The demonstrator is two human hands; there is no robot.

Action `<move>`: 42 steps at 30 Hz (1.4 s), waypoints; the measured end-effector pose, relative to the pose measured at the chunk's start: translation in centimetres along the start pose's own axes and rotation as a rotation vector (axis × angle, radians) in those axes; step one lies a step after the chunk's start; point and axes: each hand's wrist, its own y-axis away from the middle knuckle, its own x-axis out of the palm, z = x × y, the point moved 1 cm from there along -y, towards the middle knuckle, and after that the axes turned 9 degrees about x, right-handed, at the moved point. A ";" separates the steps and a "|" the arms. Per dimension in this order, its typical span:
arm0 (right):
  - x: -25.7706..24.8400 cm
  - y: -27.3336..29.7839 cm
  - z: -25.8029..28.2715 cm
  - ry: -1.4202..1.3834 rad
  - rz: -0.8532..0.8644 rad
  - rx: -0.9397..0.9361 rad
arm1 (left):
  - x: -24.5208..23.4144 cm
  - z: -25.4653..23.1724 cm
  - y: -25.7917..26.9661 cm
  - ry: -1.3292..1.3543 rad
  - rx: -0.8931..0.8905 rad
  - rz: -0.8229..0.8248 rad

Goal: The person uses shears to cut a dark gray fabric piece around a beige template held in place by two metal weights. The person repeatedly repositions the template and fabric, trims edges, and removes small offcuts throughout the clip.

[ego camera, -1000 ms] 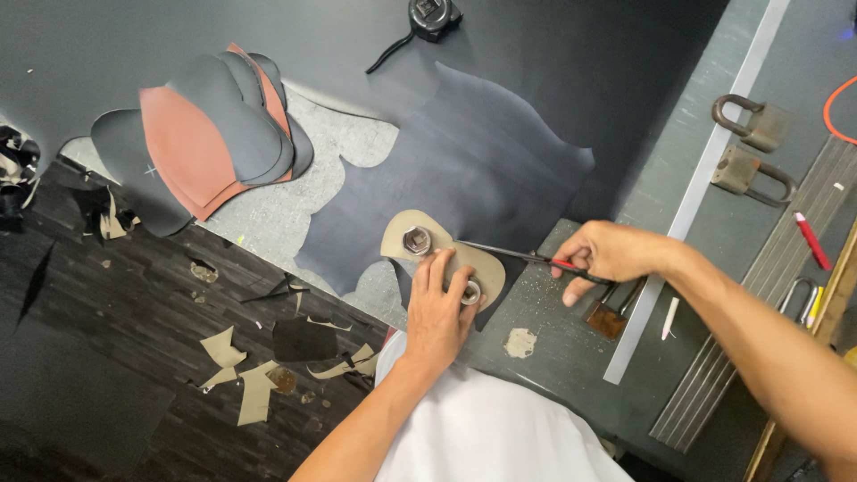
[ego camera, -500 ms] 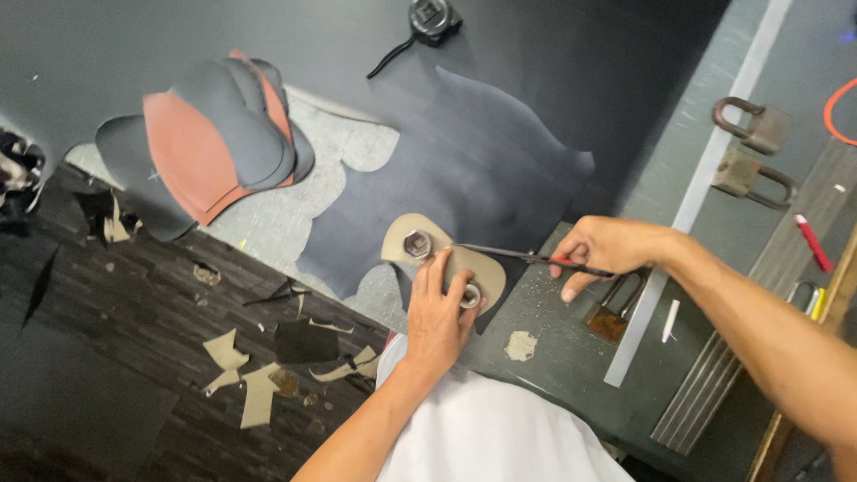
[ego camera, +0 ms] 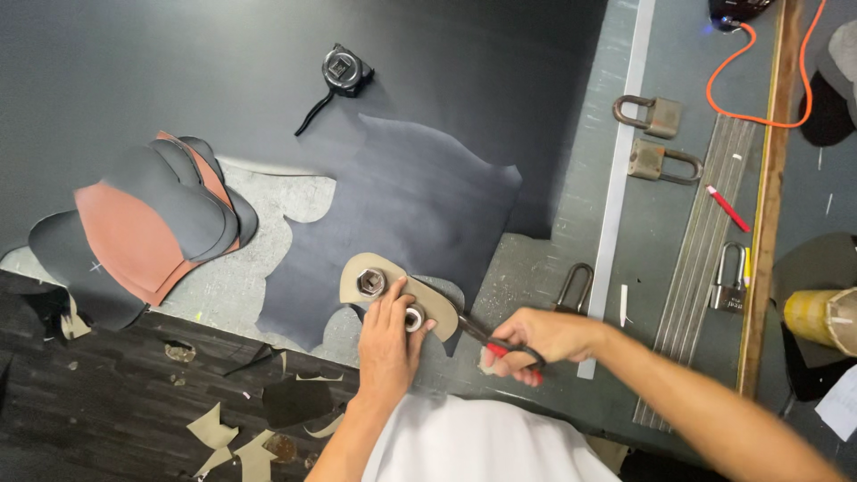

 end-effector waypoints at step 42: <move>7.1 -5.0 -2.9 -0.250 -0.373 -0.174 | -2.2 0.3 -0.5 0.087 0.030 0.071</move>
